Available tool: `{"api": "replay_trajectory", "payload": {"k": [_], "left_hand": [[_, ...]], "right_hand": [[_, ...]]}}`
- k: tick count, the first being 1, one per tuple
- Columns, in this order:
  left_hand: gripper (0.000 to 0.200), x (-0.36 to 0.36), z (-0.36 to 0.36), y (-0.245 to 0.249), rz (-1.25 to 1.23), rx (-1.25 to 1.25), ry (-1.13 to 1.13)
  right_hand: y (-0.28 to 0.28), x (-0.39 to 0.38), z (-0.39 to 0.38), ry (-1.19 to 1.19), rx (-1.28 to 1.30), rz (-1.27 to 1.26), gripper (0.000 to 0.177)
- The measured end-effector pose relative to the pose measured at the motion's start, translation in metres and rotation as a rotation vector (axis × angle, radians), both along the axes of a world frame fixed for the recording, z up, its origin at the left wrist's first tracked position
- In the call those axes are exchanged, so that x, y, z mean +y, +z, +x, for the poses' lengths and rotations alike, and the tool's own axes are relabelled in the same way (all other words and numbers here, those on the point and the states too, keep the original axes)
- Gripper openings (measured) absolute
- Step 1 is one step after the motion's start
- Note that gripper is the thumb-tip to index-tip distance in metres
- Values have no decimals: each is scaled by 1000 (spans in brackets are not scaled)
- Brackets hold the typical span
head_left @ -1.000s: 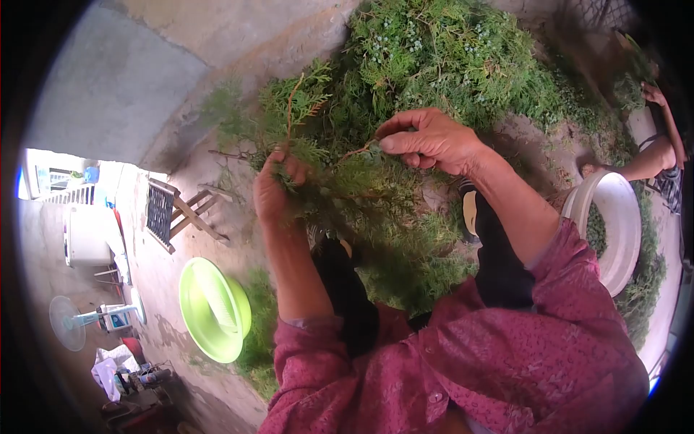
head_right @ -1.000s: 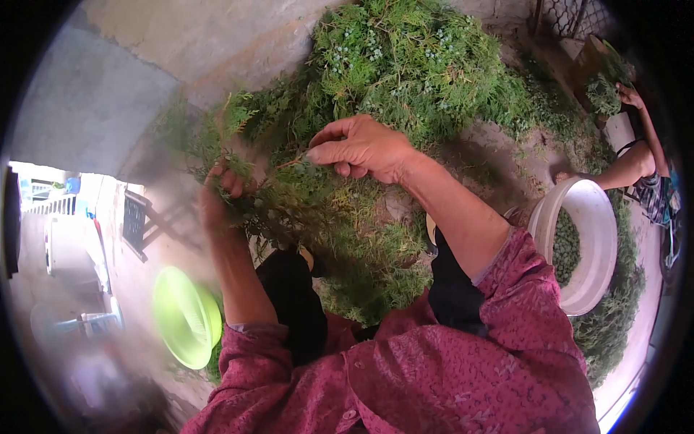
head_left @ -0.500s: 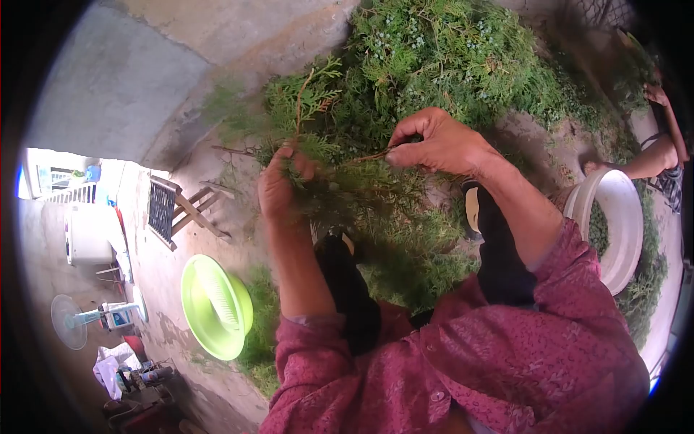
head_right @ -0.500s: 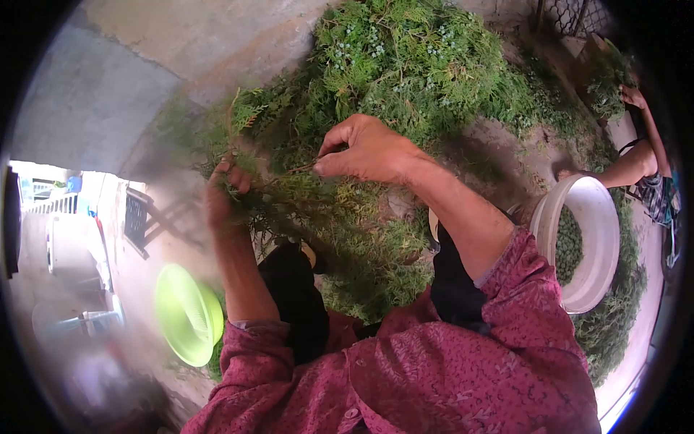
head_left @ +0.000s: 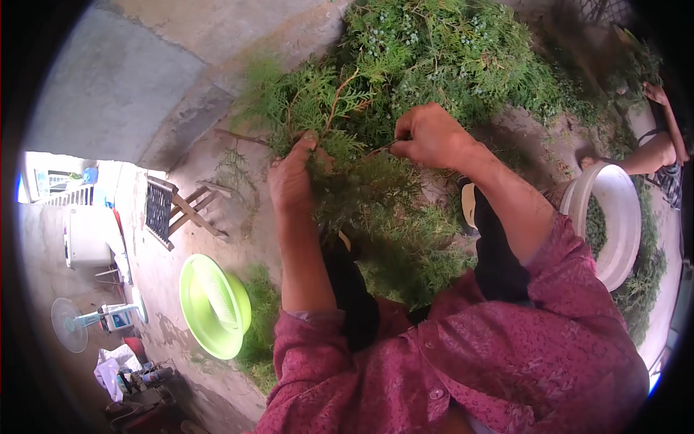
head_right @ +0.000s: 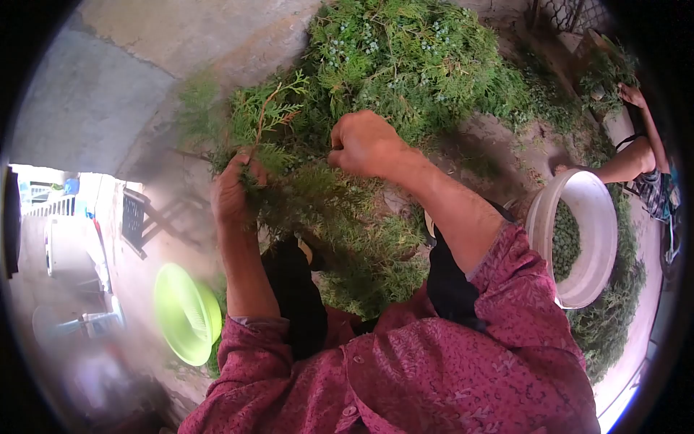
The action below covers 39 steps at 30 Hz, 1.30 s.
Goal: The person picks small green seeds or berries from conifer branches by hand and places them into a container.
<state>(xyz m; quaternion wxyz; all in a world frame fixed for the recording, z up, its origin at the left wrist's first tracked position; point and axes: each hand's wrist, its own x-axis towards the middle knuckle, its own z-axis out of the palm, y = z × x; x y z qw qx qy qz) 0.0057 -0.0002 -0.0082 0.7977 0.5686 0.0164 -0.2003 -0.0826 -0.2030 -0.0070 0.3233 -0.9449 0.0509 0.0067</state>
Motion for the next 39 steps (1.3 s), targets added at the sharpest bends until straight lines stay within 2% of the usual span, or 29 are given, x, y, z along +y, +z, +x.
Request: {"api": "replay_trajectory", "payload": {"k": [9,11,12,13,15,16,17,19,23,24,26,29,30,33,37,39], "left_hand": [[13,2,-1,-3,-24,-94,46],[12,18,-4,11,-212,-139,-30],[12,27,3,9,-219,-139,-26],[13,36,12,5,-288,-96,-30],[14,43,16,-2,-346,-43,-24],[14,41,17,-2,-346,-42,-45],[14,40,17,-1,-345,-44,-69],[14,40,15,0,-371,-14,-65],[13,46,19,0,-456,61,-42],[13,47,18,1,-456,61,-37],[11,45,14,5,-543,62,-47],[8,42,14,5,-506,85,-52],[8,43,17,2,-506,85,-53],[8,44,22,-3,-456,53,-107],[8,40,18,-2,-455,60,-100],[8,36,14,-3,-449,66,-108]], "right_hand": [[-15,0,4,-53,-79,-54,21],[-30,-21,8,-184,-96,-330,22],[-28,-36,10,-63,-105,-293,21],[-17,-38,11,-50,-110,-306,21],[1,-33,4,-230,176,916,18],[3,-26,2,-166,141,1143,15],[2,-19,3,-164,141,1148,15],[-2,-10,7,-76,175,1510,11],[-12,-5,9,-5,327,1669,17],[-16,-3,10,-2,332,1668,17],[-22,3,8,63,359,1492,23],[-17,19,4,46,414,1503,32],[-14,22,4,27,402,1552,39],[-10,17,9,61,323,1555,45],[-9,15,10,85,348,1508,48],[-14,21,8,14,397,1564,49]]}}
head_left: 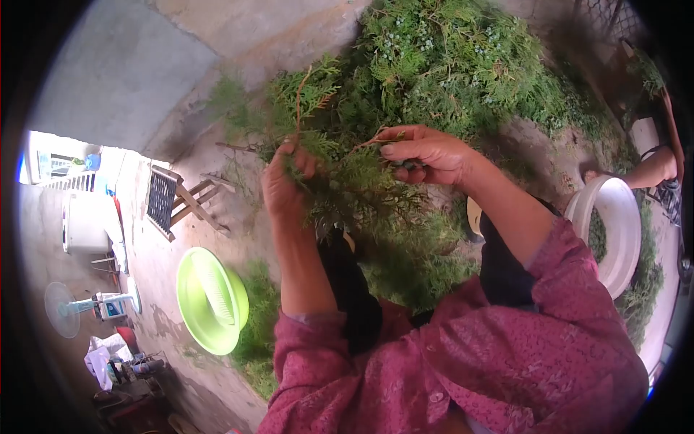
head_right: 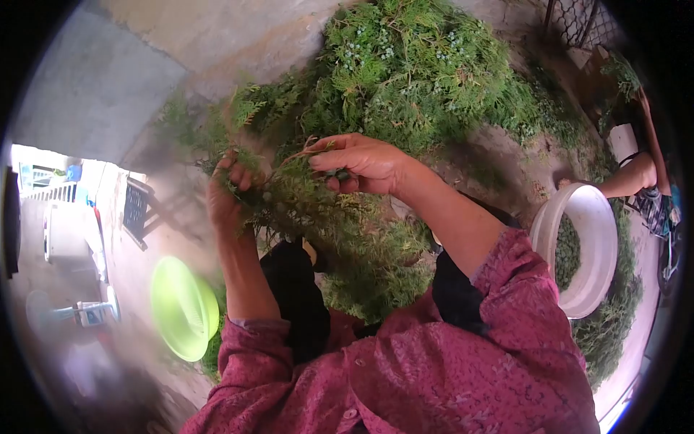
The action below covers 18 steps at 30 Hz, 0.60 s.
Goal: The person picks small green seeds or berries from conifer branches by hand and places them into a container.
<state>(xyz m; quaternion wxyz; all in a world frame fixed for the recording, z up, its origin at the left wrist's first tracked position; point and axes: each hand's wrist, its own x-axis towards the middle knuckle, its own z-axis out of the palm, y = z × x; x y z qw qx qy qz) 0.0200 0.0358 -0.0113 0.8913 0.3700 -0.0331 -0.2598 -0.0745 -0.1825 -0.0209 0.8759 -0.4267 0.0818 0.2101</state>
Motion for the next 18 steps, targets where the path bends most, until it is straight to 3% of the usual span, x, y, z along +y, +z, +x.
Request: {"api": "replay_trajectory", "payload": {"k": [4,6,8,12,13,14,16,18], "left_hand": [[10,-13,-23,-3,122,50,-2],[12,-15,-37,-4,194,25,2],[16,-12,-60,-4,125,202,52],[29,11,-110,-25,333,153,10],[33,16,-126,-33,276,167,-64],[37,21,-143,-43,221,187,-133],[38,26,-173,-64,270,248,-185],[38,25,-201,-77,318,314,-223]], "right_hand": [[3,7,-9,-65,31,-26,47],[-6,4,-11,48,-14,-97,49],[-4,6,-24,-3,-35,-175,47],[5,6,-59,57,-151,-592,34],[3,4,-67,144,-215,-752,31],[-9,3,-71,114,-206,-748,31],[-32,-1,-82,128,-764,-1265,25],[-41,-5,-110,34,-805,-1276,22]]}}
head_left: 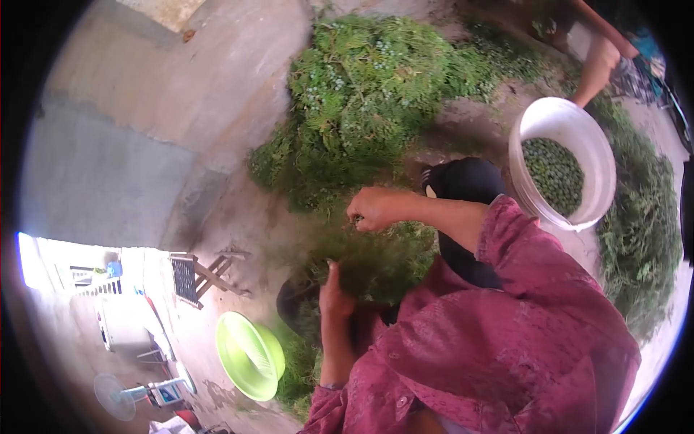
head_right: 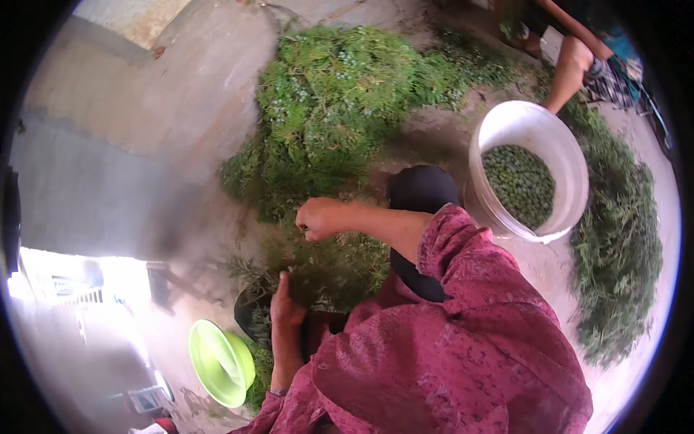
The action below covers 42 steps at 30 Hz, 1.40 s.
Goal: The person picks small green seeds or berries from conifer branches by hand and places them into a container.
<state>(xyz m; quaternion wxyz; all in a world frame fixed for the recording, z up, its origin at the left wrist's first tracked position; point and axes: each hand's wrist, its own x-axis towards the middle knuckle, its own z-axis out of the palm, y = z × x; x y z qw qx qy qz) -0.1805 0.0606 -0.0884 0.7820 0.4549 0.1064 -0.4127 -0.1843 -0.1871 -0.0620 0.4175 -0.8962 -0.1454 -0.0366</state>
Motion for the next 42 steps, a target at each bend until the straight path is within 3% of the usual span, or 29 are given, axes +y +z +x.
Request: {"api": "replay_trajectory", "payload": {"k": [2,4,6,7,8,9,10,12,14,16,17,18,20,21,23,24,26,27,28,30,32,34,36,38,40,42], "left_hand": [[37,-2,-26,-6,287,-125,-79],[34,-7,-42,4,320,-55,-113],[29,-13,-56,23,358,-180,-248],[29,-17,-60,32,369,-179,-235],[26,-21,-61,42,336,-124,-74],[23,-22,-60,48,299,-74,89],[23,-20,-56,50,302,-77,110],[19,-14,-49,50,417,-481,-1],[18,-19,-59,74,463,-535,49],[20,-8,-60,94,498,-564,154],[25,16,-46,79,961,-885,95],[25,17,-53,90,972,-882,125],[31,11,-63,121,1082,-1142,189],[31,18,-60,123,1087,-1141,205],[32,30,-49,123,1082,-1395,72],[32,27,-45,123,1076,-1385,98],[33,27,-42,124,239,-592,334],[33,33,-41,118,238,-580,357],[33,37,-38,111,320,-692,310],[33,38,-29,103,391,-797,273],[31,39,-24,95,294,-698,318],[31,48,-4,73,292,-698,320],[31,46,10,66,293,-705,326],[28,39,17,70,-258,-287,329],[28,38,28,63,-276,-301,330],[27,38,38,56,-303,-317,329]], "right_hand": [[-6,0,-23,-81,110,-166,20],[-13,-5,-38,-113,98,-191,20],[-26,-10,-42,-128,79,-209,20],[-34,-13,-40,-139,106,-269,19],[-42,-15,-38,-148,130,-331,18],[-36,-16,-45,-168,60,-255,16],[-34,-14,-46,-149,51,-253,16],[-31,-9,-47,-291,165,-313,16],[-34,-26,-48,-387,265,-406,20],[-31,-45,-42,-510,261,-331,20],[-28,-56,-44,-499,117,-256,21],[-15,-65,-51,-488,-26,-175,21],[3,-76,-65,-606,14,47,27],[12,-80,-77,-661,-7,188,28],[26,-88,-108,-771,-61,509,25],[34,-95,-125,-818,-93,689,22],[51,-117,-163,-917,-291,845,24],[59,-133,-184,-1004,-354,776,26],[60,-155,-204,-1113,-448,555,29],[65,-177,-236,-1389,-419,317,33],[30,-210,-257,-1411,-340,-341,36],[-46,-249,-282,-1261,-171,-785,38],[-70,-250,-296,-1243,-147,-825,37],[-64,-242,-289,-1236,-111,-856,37],[-18,-213,-264,-1314,204,-300,35],[3,-197,-243,-1287,74,-249,34]]}}
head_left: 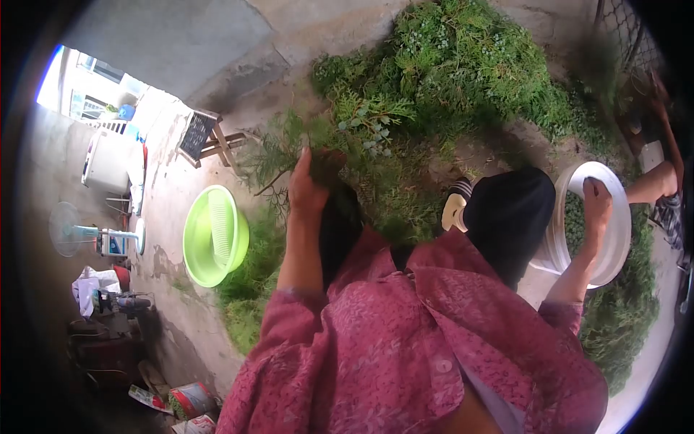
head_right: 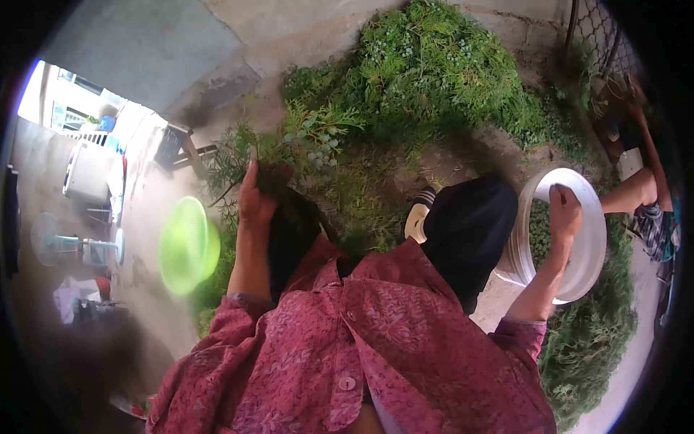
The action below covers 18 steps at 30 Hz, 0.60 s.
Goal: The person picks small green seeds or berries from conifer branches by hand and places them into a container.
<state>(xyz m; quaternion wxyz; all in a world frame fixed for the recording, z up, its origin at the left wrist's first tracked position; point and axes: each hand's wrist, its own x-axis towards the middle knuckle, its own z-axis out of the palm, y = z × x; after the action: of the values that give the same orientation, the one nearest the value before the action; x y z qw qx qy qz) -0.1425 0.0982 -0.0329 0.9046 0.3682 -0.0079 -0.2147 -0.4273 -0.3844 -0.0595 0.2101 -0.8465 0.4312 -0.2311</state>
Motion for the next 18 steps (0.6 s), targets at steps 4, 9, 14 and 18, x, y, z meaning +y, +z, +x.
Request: {"api": "replay_trajectory", "payload": {"k": [4,9,14,18], "left_hand": [[29,0,12,-15,-13,26,-21],[31,-7,9,-17,-24,39,-106],[31,-10,3,-18,-63,13,-177],[29,-7,2,-17,-40,40,-161]], "right_hand": [[29,32,50,194,-342,121,26],[60,129,137,550,-587,508,19],[66,244,210,1007,-482,563,18],[39,292,236,1114,-460,363,18]]}}
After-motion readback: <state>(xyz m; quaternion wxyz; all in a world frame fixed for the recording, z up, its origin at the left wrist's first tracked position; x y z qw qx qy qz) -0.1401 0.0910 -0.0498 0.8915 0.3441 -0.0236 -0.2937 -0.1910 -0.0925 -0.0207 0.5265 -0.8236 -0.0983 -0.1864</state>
